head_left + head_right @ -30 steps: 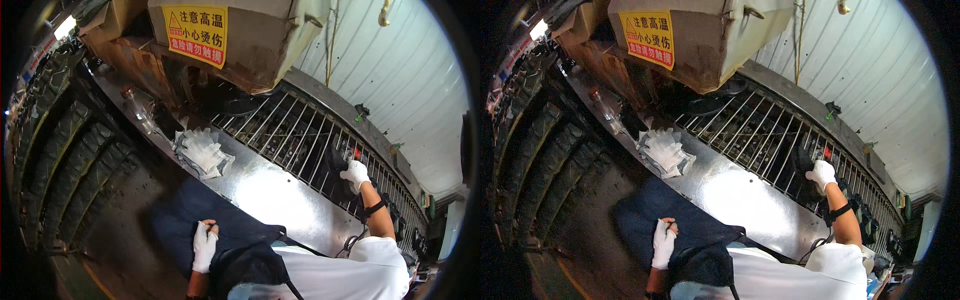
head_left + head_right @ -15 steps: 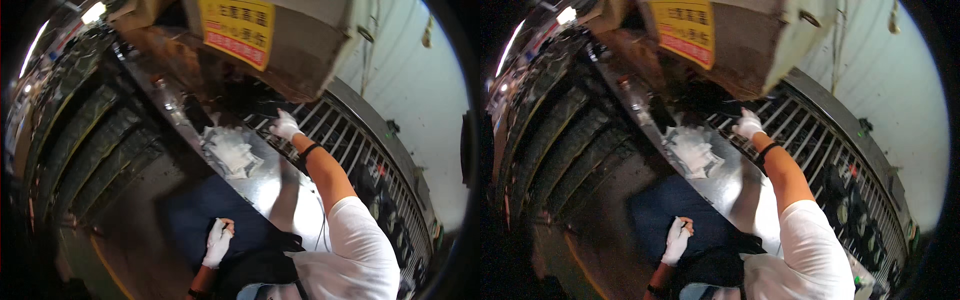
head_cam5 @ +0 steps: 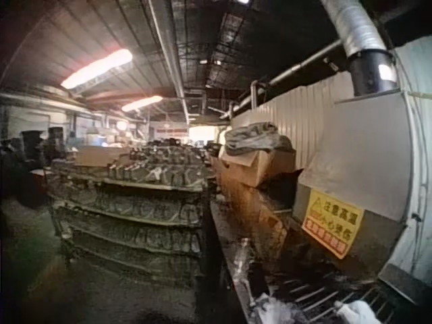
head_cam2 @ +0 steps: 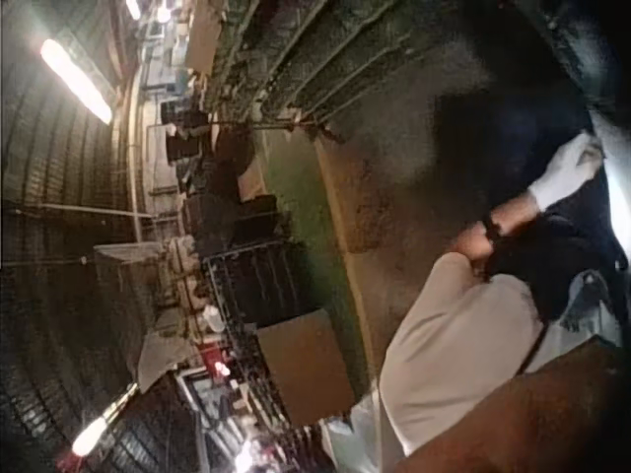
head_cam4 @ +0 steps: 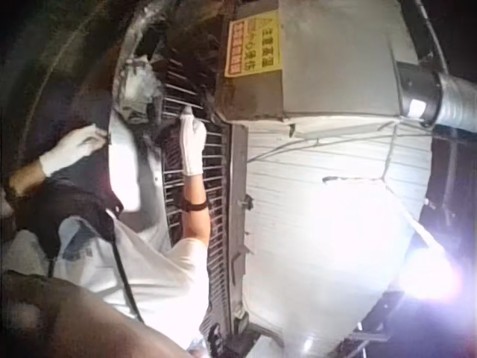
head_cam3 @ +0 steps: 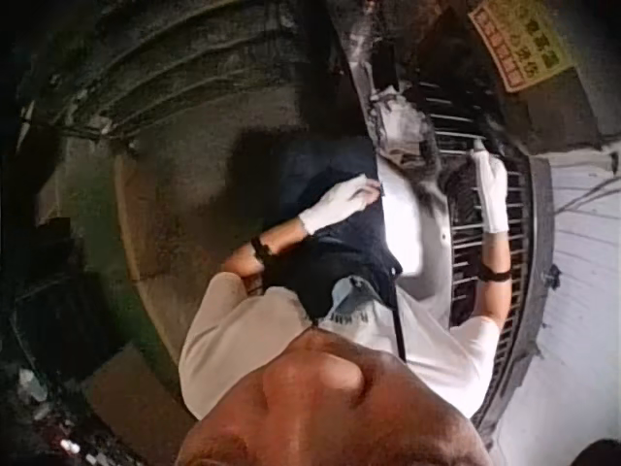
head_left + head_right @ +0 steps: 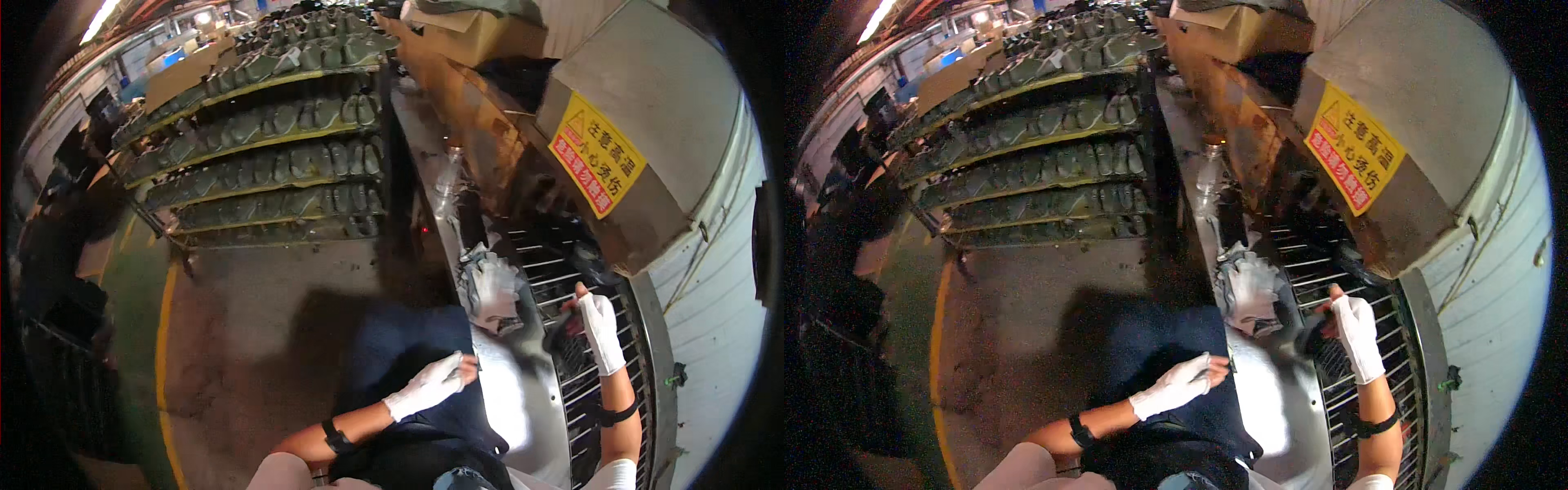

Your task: The recorder is seen assembling shoes by attaching soles to the upper parts and placing them on a conveyor belt in a factory setting.

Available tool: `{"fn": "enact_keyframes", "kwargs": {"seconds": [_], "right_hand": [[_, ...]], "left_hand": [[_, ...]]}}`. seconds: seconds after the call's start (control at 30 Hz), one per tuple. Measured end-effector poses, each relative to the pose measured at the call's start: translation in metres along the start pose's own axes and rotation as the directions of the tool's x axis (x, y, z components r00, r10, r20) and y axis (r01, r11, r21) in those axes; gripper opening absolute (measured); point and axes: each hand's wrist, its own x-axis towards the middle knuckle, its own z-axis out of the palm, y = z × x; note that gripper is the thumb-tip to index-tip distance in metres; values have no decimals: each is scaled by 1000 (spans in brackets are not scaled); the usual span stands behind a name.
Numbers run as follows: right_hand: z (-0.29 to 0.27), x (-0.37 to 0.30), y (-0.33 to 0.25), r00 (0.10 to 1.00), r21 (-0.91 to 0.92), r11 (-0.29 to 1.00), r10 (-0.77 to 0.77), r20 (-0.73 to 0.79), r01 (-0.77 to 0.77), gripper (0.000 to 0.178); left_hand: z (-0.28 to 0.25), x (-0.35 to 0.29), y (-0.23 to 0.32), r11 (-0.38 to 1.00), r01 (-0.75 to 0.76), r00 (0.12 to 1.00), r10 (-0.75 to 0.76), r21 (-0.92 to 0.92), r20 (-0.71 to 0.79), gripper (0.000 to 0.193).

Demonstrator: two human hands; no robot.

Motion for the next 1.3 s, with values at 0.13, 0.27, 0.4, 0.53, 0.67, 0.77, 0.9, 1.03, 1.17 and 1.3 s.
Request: {"fn": "enact_keyframes", "kwargs": {"seconds": [0.13,0.27,0.4,0.53,0.67,0.77,0.9,1.03,1.17,1.3], "right_hand": [[35,-15,-28,933,599,744,93,348,-297,61],[35,10,-6,860,391,901,-42,508,-187,66],[3,92,133,957,5,997,-75,281,77,95],[-41,208,207,984,-569,819,153,86,-77,99],[-125,252,349,984,-480,859,158,-80,-177,87],[-103,270,374,986,-321,934,165,-7,-158,86],[-79,268,386,983,-99,981,173,59,-167,85],[-68,274,365,990,107,987,114,85,-123,84],[-62,267,379,999,295,955,30,14,-33,83],[-169,213,370,989,319,939,-96,-113,128,82]], "left_hand": [[57,32,28,935,-140,979,179,-324,93,56],[33,23,27,986,-164,984,164,1,-75,46],[-3,-13,12,987,162,956,-162,-20,-244,48],[-25,-40,-66,960,174,862,-255,-218,-438,43],[-30,-14,-74,964,209,888,-257,-163,-381,37],[-31,-5,-64,941,294,838,-337,-166,-429,39],[-38,-2,-71,869,464,773,-491,-170,-401,47],[-35,-1,-67,904,383,789,-428,-192,-440,49],[-32,5,-69,941,291,835,-337,-171,-435,38],[-34,5,-77,961,154,917,-226,-231,-330,36]]}}
